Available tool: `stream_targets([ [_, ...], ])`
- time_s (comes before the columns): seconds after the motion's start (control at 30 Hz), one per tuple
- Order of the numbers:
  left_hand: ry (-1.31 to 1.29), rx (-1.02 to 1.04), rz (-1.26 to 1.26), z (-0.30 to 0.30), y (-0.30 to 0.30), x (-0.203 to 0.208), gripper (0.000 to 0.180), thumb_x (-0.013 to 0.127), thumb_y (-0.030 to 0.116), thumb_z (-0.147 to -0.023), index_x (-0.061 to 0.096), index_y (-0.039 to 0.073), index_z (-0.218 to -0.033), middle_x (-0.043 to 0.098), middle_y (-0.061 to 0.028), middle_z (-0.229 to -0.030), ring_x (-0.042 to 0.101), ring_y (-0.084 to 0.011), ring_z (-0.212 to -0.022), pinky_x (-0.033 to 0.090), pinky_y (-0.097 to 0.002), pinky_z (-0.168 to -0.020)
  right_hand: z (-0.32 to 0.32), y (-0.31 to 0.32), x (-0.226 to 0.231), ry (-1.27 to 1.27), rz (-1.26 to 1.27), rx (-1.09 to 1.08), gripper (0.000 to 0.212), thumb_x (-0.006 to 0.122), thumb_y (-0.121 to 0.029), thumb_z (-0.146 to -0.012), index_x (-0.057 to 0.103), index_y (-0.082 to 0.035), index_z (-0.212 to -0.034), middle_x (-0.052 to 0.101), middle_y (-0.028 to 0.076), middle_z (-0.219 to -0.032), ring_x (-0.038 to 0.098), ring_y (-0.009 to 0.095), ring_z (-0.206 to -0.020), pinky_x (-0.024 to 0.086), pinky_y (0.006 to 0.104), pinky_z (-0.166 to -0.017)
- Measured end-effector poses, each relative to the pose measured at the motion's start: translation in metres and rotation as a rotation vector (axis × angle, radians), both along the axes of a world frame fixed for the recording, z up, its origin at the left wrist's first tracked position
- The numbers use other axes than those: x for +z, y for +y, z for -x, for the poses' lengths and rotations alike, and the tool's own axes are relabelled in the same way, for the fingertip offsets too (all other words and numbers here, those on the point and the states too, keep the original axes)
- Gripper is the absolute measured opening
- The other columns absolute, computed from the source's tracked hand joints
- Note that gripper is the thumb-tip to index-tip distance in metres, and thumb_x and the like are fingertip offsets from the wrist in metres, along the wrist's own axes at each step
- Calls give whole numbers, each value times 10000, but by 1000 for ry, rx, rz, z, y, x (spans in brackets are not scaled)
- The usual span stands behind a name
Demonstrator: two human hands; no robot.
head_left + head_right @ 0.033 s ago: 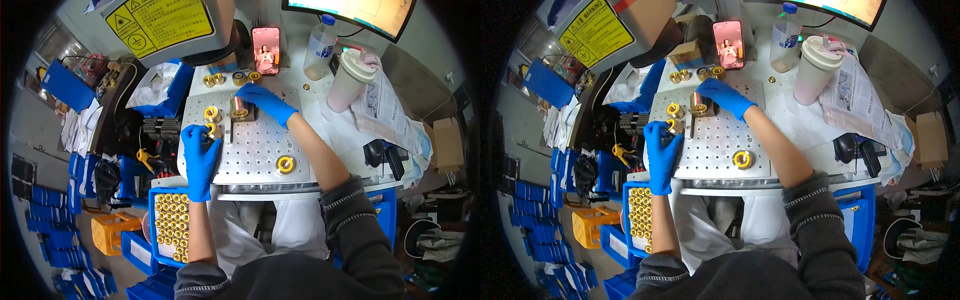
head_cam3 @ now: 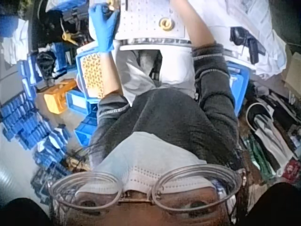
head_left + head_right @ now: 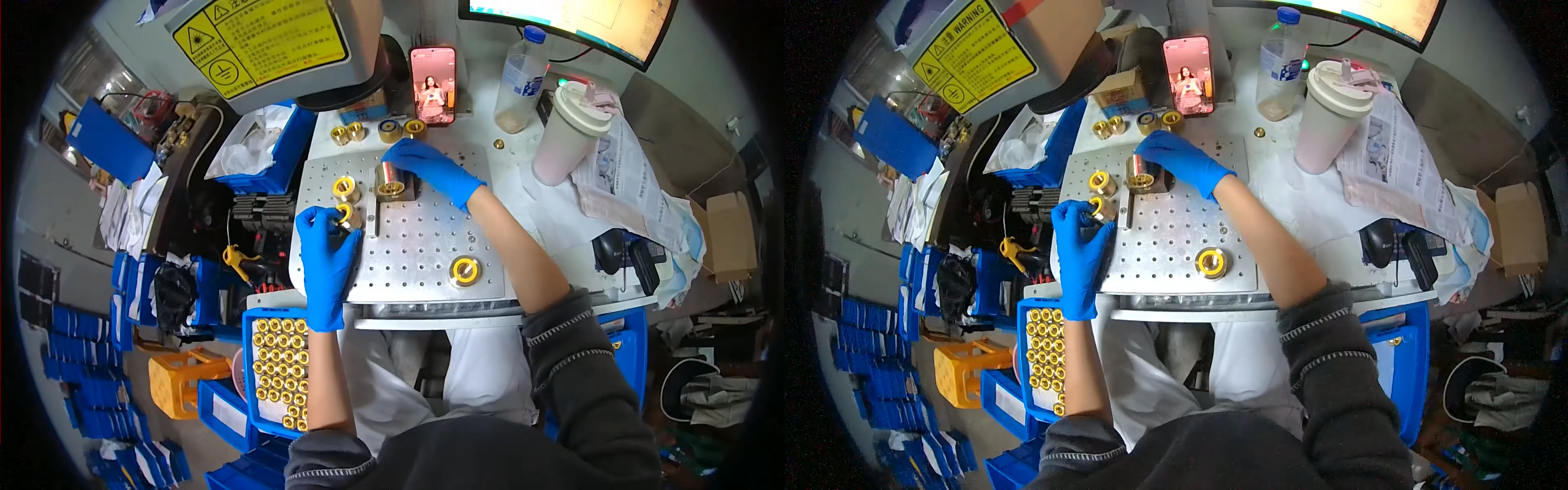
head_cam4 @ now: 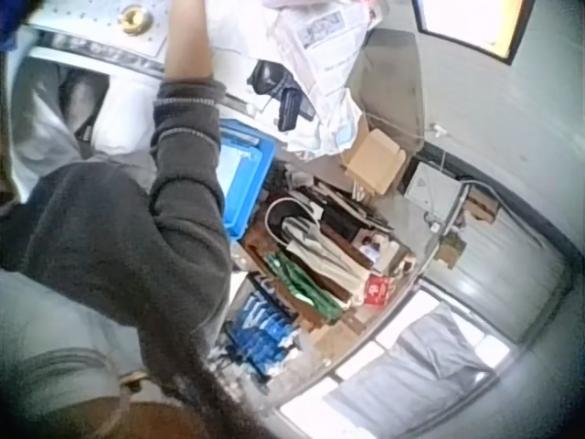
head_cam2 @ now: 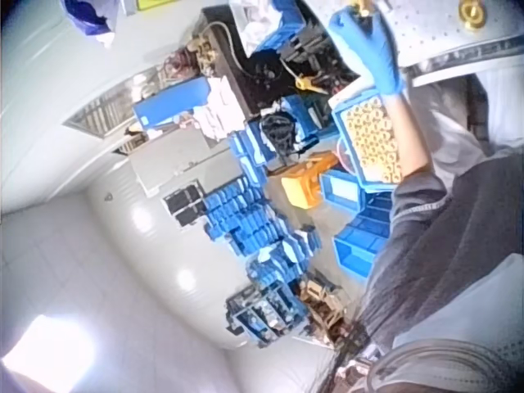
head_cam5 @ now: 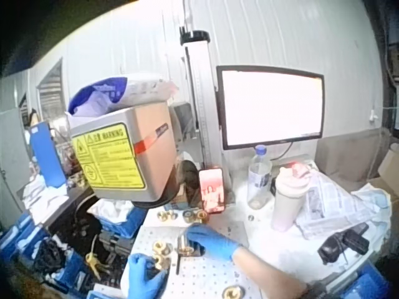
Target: Operates a laser marking machine to process small cylindrical metal components and organizes them into a tray.
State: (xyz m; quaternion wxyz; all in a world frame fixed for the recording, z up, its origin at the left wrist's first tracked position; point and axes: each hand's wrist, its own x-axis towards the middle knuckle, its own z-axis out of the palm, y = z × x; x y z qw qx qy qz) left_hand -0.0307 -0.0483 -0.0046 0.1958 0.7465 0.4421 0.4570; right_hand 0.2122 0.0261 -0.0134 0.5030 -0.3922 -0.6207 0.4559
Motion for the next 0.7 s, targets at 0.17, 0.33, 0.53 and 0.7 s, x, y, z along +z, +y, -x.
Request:
stream_targets([
  [0.17, 26, 41, 26, 3, 1, -6, 383, 756, -11, -711, 564, 37, -1039, 441, -92, -1084, 510, -207, -945, 455, -296, -832, -3, -9, 3, -193, -56, 1, 206, 558, -179, -941, 648, -57, -1080, 610, 39, -1056, 568, 127, -1034, 423, 266, -948],
  [0.33, 47, 65, 32, 2, 2, -5, 389, 761, 3, -712, 566, 35, -1048, 431, -95, -1094, 514, -214, -946, 451, -296, -842, -7, -9, 6, -336, -123, -167, 216, 519, -198, -941, 636, -43, -1036, 621, 78, -981, 608, 179, -897, 468, 301, -837],
  [0.53, 61, 27, 41, 0, 3, -1, 341, 728, 22, -749, 574, 50, -1052, 445, -119, -1106, 540, -233, -918, 454, -327, -837, -23, -7, 1, -524, -69, -540, 302, 462, -292, -902, 631, -46, -945, 640, 189, -966, 607, 388, -912, 476, 469, -797],
  [0.7, 67, 6, 42, 2, 3, -4, 332, 710, -10, -738, 571, 38, -1035, 437, -104, -1089, 519, -218, -958, 444, -292, -837, -21, -5, -8, -635, -122, -630, 302, 465, -314, -887, 643, -77, -943, 635, 186, -1014, 596, 402, -938, 475, 486, -816],
])
